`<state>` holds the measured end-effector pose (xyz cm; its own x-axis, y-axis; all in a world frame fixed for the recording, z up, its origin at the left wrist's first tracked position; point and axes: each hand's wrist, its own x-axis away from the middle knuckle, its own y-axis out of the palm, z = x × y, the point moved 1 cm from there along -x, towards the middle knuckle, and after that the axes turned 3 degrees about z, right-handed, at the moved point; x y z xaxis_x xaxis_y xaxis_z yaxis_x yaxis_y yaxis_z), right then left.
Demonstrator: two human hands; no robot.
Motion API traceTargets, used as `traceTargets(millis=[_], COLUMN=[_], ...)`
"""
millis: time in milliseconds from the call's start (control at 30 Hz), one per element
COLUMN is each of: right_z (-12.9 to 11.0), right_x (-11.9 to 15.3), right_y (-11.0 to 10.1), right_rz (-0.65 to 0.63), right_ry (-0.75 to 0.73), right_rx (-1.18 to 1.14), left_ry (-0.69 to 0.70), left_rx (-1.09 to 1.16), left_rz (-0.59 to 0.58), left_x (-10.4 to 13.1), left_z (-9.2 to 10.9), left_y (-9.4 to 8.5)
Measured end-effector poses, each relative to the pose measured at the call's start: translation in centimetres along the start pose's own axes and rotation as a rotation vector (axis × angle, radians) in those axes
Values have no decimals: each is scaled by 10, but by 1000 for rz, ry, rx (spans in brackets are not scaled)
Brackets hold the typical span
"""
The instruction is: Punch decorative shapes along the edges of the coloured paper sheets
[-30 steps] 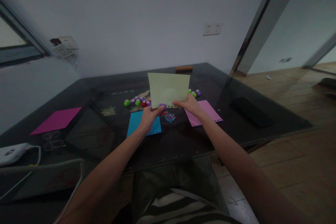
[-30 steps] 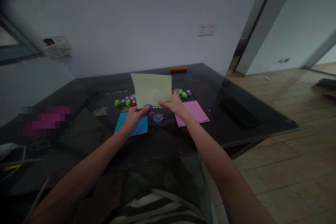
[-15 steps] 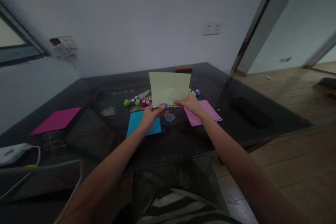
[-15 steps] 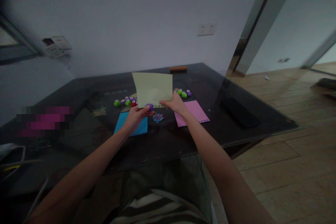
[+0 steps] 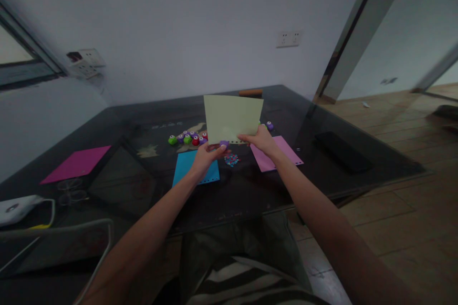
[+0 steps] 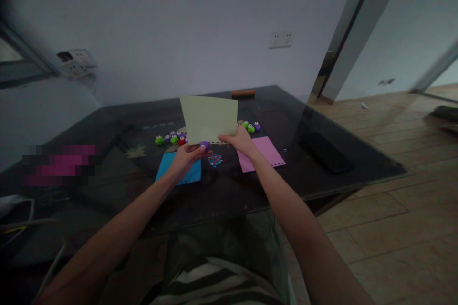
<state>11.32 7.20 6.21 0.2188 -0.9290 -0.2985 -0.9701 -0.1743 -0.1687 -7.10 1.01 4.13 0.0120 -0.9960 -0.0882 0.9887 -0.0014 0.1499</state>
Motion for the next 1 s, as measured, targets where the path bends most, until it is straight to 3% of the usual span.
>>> traceTargets(millis=[300, 533, 800, 1000], right_z=[6, 4, 1, 3], right_x=[-3, -3, -3, -3], right_y=[-3, -3, -4, -5], right_rz=[63, 113, 106, 95], right_ry=[-17, 12, 19, 36], right_rx=[-62, -97, -96, -136], left_ry=[62, 103, 145, 63], left_rx=[-80, -197, -257, -191], left_rz=[-83, -162, -171, -110], left_x=[-4, -3, -4, -6], left_z=[-7, -2, -3, -8], left_y=[-5, -4, -5, -6])
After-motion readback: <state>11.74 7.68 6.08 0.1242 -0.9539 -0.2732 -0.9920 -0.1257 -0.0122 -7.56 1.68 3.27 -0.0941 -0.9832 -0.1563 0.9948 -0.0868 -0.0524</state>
